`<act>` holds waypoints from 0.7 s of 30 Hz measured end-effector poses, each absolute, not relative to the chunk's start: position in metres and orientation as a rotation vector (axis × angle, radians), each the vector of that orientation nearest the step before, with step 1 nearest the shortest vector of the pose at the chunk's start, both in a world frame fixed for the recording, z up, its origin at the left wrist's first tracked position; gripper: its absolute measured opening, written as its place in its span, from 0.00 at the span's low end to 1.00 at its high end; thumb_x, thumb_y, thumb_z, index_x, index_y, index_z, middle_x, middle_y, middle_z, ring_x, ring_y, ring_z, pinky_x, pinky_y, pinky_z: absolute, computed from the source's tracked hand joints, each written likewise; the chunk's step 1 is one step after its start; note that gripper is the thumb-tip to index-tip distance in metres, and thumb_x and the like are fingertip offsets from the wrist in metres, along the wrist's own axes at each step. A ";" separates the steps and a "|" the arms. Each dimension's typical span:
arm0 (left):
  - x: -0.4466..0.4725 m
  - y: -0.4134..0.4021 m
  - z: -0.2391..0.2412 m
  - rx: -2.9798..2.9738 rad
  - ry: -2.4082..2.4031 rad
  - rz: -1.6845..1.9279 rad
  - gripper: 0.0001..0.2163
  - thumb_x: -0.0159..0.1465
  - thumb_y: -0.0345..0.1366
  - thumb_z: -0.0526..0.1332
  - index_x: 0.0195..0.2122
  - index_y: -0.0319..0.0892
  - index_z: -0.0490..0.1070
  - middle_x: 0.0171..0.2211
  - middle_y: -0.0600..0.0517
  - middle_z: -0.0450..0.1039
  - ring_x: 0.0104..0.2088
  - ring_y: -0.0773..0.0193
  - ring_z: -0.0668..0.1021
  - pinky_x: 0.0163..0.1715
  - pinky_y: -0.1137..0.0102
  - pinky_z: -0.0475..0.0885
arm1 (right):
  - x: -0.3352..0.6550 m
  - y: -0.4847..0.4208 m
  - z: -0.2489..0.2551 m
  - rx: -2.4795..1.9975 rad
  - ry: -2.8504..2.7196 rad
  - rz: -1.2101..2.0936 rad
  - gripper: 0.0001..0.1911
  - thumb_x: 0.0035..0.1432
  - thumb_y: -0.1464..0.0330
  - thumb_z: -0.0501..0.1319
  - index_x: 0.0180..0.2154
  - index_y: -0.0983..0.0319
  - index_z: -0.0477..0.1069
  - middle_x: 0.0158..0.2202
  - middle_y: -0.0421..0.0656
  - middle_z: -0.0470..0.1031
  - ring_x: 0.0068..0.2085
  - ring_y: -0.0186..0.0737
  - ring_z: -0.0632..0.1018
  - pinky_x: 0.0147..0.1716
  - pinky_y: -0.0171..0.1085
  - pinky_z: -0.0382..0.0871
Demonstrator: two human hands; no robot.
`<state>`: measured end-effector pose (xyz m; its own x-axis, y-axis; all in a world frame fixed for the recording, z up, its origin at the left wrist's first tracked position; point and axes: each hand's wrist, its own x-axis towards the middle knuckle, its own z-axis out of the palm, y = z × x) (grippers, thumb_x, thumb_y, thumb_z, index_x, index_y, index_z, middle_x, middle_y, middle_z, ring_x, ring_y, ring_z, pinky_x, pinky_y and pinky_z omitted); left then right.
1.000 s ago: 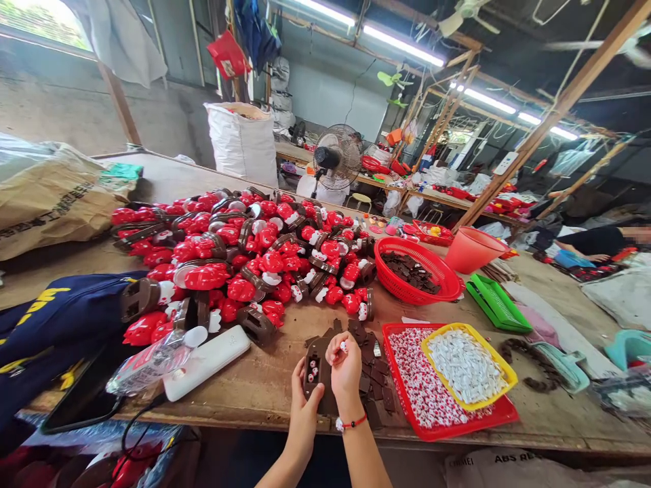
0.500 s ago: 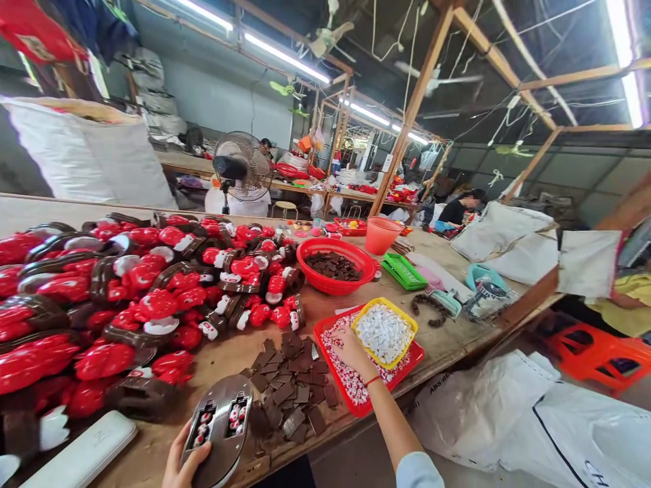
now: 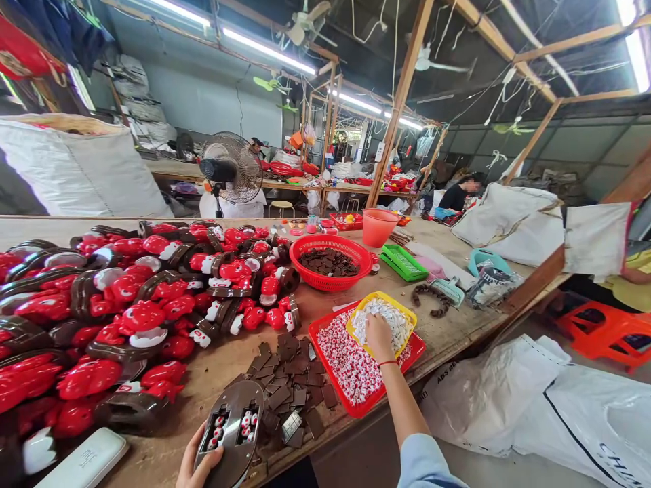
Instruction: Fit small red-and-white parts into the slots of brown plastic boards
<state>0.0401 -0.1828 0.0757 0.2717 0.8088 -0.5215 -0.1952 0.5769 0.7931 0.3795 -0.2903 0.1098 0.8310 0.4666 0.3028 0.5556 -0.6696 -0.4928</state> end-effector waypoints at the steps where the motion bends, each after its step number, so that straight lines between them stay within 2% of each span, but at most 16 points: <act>1: 0.041 -0.184 0.077 0.676 1.088 0.751 0.26 0.40 0.37 0.64 0.43 0.52 0.63 0.37 0.55 0.70 0.34 0.58 0.75 0.29 0.68 0.71 | 0.376 -0.290 0.111 -2.394 -0.751 -0.201 0.10 0.51 0.75 0.49 0.27 0.67 0.69 0.31 0.50 0.69 0.35 0.40 0.69 0.35 0.35 0.58; 5: 0.044 -0.196 0.080 0.664 1.094 0.821 0.26 0.39 0.36 0.62 0.43 0.49 0.63 0.36 0.54 0.72 0.31 0.58 0.75 0.28 0.67 0.71 | 0.329 -0.280 0.113 -2.201 -0.869 -0.074 0.10 0.52 0.70 0.50 0.26 0.64 0.68 0.26 0.44 0.69 0.29 0.36 0.69 0.32 0.33 0.60; 8: 0.045 -0.206 0.079 0.662 1.046 0.909 0.25 0.39 0.33 0.61 0.42 0.45 0.64 0.36 0.51 0.72 0.32 0.58 0.75 0.29 0.68 0.70 | 0.264 -0.266 0.113 -1.880 -1.074 0.171 0.08 0.50 0.68 0.53 0.23 0.62 0.68 0.24 0.40 0.69 0.27 0.35 0.68 0.28 0.32 0.60; 11: 0.042 -0.214 0.082 0.696 0.995 0.942 0.23 0.39 0.30 0.59 0.41 0.43 0.66 0.36 0.50 0.73 0.34 0.59 0.74 0.32 0.68 0.69 | 0.200 -0.252 0.119 -1.571 -1.303 0.486 0.07 0.51 0.69 0.54 0.25 0.61 0.69 0.25 0.40 0.68 0.28 0.34 0.69 0.28 0.31 0.60; 14: 0.034 -0.221 0.087 0.740 0.952 0.943 0.23 0.39 0.29 0.58 0.40 0.43 0.66 0.36 0.51 0.73 0.36 0.60 0.74 0.35 0.70 0.68 | 0.159 -0.242 0.125 -1.515 -1.535 0.687 0.09 0.52 0.72 0.52 0.27 0.60 0.71 0.28 0.40 0.67 0.29 0.32 0.68 0.30 0.30 0.60; 21: 0.021 -0.225 0.083 0.753 0.908 0.924 0.22 0.41 0.28 0.58 0.41 0.44 0.67 0.36 0.52 0.73 0.37 0.60 0.73 0.37 0.70 0.66 | 0.145 -0.232 0.128 -1.585 -1.856 0.655 0.10 0.50 0.76 0.53 0.24 0.60 0.71 0.27 0.39 0.68 0.31 0.34 0.68 0.31 0.31 0.56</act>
<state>0.0209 -0.2248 0.0828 0.3066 0.8977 -0.3165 -0.3328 0.4127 0.8479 0.1452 -0.2320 0.1280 -0.1022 0.9866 0.1276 0.6877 0.1627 -0.7076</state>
